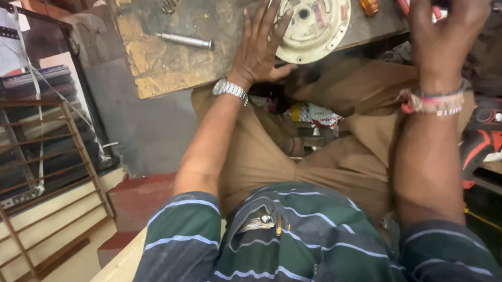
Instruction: The person is repairing an electric motor by hand. They insert small metal pins into the holes of a circular metal housing, then use a hammer to tap them into place. They also handle a cylindrical metal component and a yellow ring, placing them on the workbench.
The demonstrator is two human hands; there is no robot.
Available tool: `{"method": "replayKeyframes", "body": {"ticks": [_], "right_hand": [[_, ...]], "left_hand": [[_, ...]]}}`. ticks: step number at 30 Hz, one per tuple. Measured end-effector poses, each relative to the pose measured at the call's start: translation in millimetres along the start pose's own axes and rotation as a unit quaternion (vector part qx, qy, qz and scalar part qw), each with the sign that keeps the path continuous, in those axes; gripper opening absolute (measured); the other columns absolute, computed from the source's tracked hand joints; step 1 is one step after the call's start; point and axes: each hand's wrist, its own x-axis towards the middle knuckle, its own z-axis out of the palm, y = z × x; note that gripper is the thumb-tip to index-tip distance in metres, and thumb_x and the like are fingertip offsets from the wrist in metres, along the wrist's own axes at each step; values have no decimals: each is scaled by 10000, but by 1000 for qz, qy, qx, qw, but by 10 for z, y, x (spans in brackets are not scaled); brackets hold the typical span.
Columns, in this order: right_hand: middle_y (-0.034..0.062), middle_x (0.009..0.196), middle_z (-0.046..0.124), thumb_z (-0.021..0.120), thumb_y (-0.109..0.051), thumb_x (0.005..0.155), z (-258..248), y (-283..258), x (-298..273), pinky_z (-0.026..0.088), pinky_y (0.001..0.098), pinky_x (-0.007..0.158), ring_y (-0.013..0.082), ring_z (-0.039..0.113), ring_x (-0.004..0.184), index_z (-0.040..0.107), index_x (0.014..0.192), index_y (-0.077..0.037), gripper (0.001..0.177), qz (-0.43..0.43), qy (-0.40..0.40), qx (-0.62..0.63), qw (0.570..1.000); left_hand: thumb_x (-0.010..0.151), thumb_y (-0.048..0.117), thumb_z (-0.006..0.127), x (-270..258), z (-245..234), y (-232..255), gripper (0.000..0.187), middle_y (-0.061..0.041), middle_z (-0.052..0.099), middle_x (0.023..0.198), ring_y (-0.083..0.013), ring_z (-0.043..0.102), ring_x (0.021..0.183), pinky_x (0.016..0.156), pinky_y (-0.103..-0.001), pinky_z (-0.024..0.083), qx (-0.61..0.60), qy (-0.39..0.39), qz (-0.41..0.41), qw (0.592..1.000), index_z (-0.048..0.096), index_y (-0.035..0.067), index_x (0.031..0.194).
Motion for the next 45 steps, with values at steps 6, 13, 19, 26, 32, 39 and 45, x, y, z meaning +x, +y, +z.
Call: {"method": "replayKeyframes", "body": {"ticks": [6, 13, 19, 26, 32, 39, 45], "right_hand": [[159, 1075, 723, 671, 14, 1019, -234, -791, -415, 540, 366, 816, 299, 684, 915, 710, 1173, -7, 161, 104, -125, 117, 980], [220, 886, 724, 682, -293, 856, 591, -1163, -1611, 563, 503, 753, 387, 711, 847, 769, 856, -60, 249, -30, -669, 28, 742], [210, 865, 731, 600, -174, 851, 1067, -1062, -2229, 587, 500, 679, 384, 728, 802, 735, 829, -21, 205, -75, -681, 81, 724], [210, 807, 715, 642, -189, 816, 781, -915, -1548, 563, 508, 653, 395, 703, 759, 760, 913, -82, 187, -31, -621, 36, 782], [173, 959, 710, 747, -78, 1026, -29, -484, -925, 530, 401, 797, 326, 683, 858, 724, 1093, -21, 91, 151, -157, 85, 972], [24, 921, 686, 713, -117, 1027, 1215, 761, -2183, 412, 304, 657, 138, 522, 740, 738, 1117, -33, 126, 565, -102, 347, 742], [34, 903, 690, 724, -120, 1003, 2038, 1053, -2840, 423, 309, 646, 142, 536, 726, 736, 1112, -24, 146, 718, -242, 301, 579]], "left_hand": [[827, 802, 846, 1, 42, -9, 1283, -235, 101, 1696, -444, 106, 1569, 1201, -774, 62, 20, -17, 23, 999, 129, 179, 1689], [811, 730, 812, -54, 111, -64, 1242, -230, 137, 1700, -440, 115, 1571, 1217, -768, 51, 38, -51, 20, 998, 122, 163, 1674], [816, 718, 836, -4, 31, -6, 1253, -255, 149, 1683, -451, 114, 1562, 1203, -768, 34, 46, -49, 22, 997, 150, 140, 1691], [809, 684, 843, 15, -11, 29, 1229, -249, 124, 1697, -451, 102, 1571, 1206, -782, 45, 34, -54, 18, 998, 145, 122, 1650], [738, 685, 864, 83, -144, 131, 1266, -218, 108, 1696, -451, 83, 1568, 1176, -816, 66, 26, -48, 19, 998, 154, 188, 1660], [752, 687, 866, 103, -122, 95, 1258, -215, 76, 1710, -450, 60, 1581, 1166, -834, 47, 35, -29, 17, 999, 162, 177, 1662], [733, 684, 833, 145, -178, 146, 1222, -214, 103, 1698, -447, 81, 1574, 1156, -843, 44, 34, -46, 3, 998, 179, 193, 1641]]}}
